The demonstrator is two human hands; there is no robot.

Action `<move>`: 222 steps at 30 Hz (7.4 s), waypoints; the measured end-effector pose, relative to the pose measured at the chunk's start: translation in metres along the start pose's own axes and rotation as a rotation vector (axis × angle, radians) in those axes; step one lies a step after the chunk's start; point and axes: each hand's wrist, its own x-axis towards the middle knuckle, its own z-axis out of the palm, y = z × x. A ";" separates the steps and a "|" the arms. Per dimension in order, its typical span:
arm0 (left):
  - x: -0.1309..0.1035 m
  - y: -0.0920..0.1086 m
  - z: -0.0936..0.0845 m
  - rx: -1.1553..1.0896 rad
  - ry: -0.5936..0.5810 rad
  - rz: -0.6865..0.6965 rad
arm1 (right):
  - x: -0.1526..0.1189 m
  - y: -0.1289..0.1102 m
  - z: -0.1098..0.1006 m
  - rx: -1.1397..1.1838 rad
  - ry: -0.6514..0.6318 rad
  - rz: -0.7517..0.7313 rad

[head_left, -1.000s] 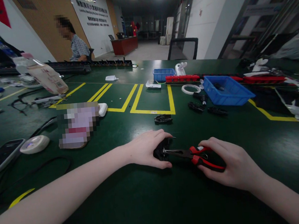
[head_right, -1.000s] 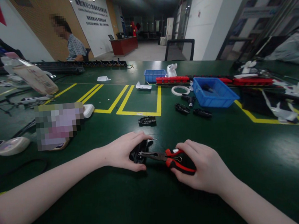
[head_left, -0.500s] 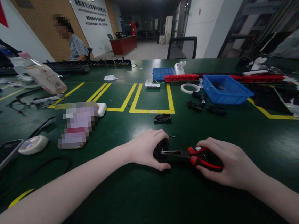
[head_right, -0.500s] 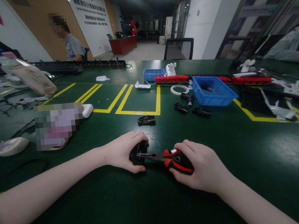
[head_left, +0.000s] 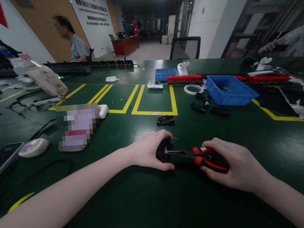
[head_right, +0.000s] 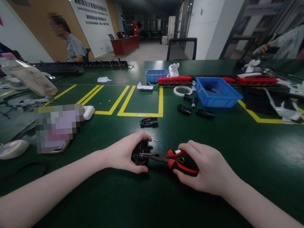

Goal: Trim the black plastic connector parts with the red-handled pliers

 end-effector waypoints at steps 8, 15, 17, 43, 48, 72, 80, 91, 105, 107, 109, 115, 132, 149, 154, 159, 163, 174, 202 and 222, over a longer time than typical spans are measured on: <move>-0.001 -0.001 0.001 -0.029 0.019 0.012 | -0.002 0.005 0.002 -0.162 0.086 -0.160; -0.001 -0.001 0.002 -0.010 0.039 0.036 | -0.001 0.004 0.000 -0.141 0.093 -0.176; 0.000 -0.001 0.002 0.004 0.038 0.035 | -0.001 0.002 0.001 -0.096 0.084 -0.140; 0.001 -0.001 0.000 0.036 0.013 0.063 | -0.001 0.007 -0.003 -0.101 0.081 -0.154; 0.001 -0.003 0.002 0.029 0.023 0.070 | 0.000 0.005 -0.003 -0.121 0.093 -0.180; 0.002 -0.002 0.000 0.050 0.001 0.050 | 0.002 0.003 -0.003 0.047 -0.050 -0.017; 0.002 -0.001 -0.001 0.052 0.004 0.029 | 0.003 -0.004 0.001 0.040 -0.035 0.014; 0.002 -0.002 0.000 0.018 0.011 0.038 | 0.002 -0.001 -0.001 -0.014 0.009 -0.059; 0.001 -0.001 -0.001 0.027 0.023 0.052 | 0.000 -0.004 0.000 0.076 -0.034 0.030; 0.001 0.000 -0.001 0.030 0.031 0.045 | 0.001 -0.007 0.001 0.141 -0.056 0.106; 0.001 0.002 -0.001 0.036 0.029 0.039 | 0.002 -0.010 0.001 0.183 -0.052 0.158; 0.001 0.005 -0.007 -0.018 -0.019 0.000 | 0.002 -0.010 0.000 0.163 -0.021 0.137; 0.001 0.005 -0.002 -0.034 0.013 -0.012 | -0.002 0.004 -0.001 -0.151 0.133 -0.170; 0.002 -0.007 0.006 0.080 0.051 0.061 | -0.001 -0.004 0.007 0.188 0.001 0.172; 0.002 -0.007 0.003 0.067 0.043 0.087 | -0.002 -0.007 0.008 0.221 -0.009 0.244; 0.001 -0.008 0.002 0.063 0.039 0.125 | -0.001 -0.006 0.005 0.141 0.016 0.135; 0.002 -0.007 0.000 0.076 0.016 0.145 | -0.002 0.000 0.003 0.006 0.092 -0.055; 0.002 -0.006 0.003 0.099 0.034 0.151 | -0.002 -0.003 0.005 0.048 0.034 0.018; 0.001 -0.006 0.003 0.075 0.026 0.101 | -0.001 0.002 0.002 0.044 -0.017 0.016; 0.001 -0.004 -0.001 0.009 -0.002 0.094 | -0.005 0.005 0.005 -0.112 0.110 -0.134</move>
